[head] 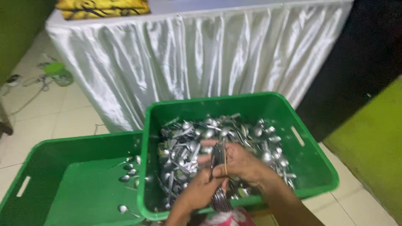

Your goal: The person sits on the floor and sorts a large pile of metal spoons in a green bin, separating them into smaller groups and moving some to an adjacent bin. The person then gathers a bundle of spoons and secures them with a rubber band.

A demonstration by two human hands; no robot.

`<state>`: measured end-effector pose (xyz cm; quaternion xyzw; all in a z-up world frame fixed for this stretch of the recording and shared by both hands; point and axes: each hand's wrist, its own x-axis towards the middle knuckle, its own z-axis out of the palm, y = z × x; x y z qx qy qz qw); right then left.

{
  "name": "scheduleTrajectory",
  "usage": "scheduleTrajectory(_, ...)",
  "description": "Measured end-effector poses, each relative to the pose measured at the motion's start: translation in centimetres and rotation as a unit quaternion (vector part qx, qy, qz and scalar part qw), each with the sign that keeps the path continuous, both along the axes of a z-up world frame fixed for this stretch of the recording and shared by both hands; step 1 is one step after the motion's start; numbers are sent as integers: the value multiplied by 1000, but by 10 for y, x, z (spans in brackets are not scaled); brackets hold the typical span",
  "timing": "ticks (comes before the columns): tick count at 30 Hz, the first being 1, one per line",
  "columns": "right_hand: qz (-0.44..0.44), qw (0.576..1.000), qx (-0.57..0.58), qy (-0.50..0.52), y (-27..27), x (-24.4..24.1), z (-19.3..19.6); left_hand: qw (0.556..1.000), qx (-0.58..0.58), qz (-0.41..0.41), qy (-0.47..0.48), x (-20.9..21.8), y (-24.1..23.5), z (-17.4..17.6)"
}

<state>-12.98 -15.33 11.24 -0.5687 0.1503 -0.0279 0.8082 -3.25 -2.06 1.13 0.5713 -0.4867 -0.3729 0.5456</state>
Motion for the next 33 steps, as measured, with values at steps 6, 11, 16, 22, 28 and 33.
scheduleTrajectory(6, -9, 999, -25, -21, 2, 13, -31, 999, 33, 5, 7, 18, 10, 7)
scheduleTrajectory(11, -57, 993, -76, -64, 6, 21, -20, 995, 46, 21, 90, 23, 2, 20)
scheduleTrajectory(16, -153, 973, -160, -69, -11, 32, -21, 984, -29, 29, 173, 25, 2, 10)
scheduleTrajectory(22, -166, 976, -124, -73, -8, 33, -20, 982, 51, 175, 45, 4, 1, 24)
scheduleTrajectory(28, -55, 979, -195, 4, -28, 21, 11, 986, 35, 134, 96, 1, 11, 21)
scheduleTrajectory(33, 44, 972, -225, -44, -43, 1, 30, 992, 39, 119, 34, 0, 10, 1)
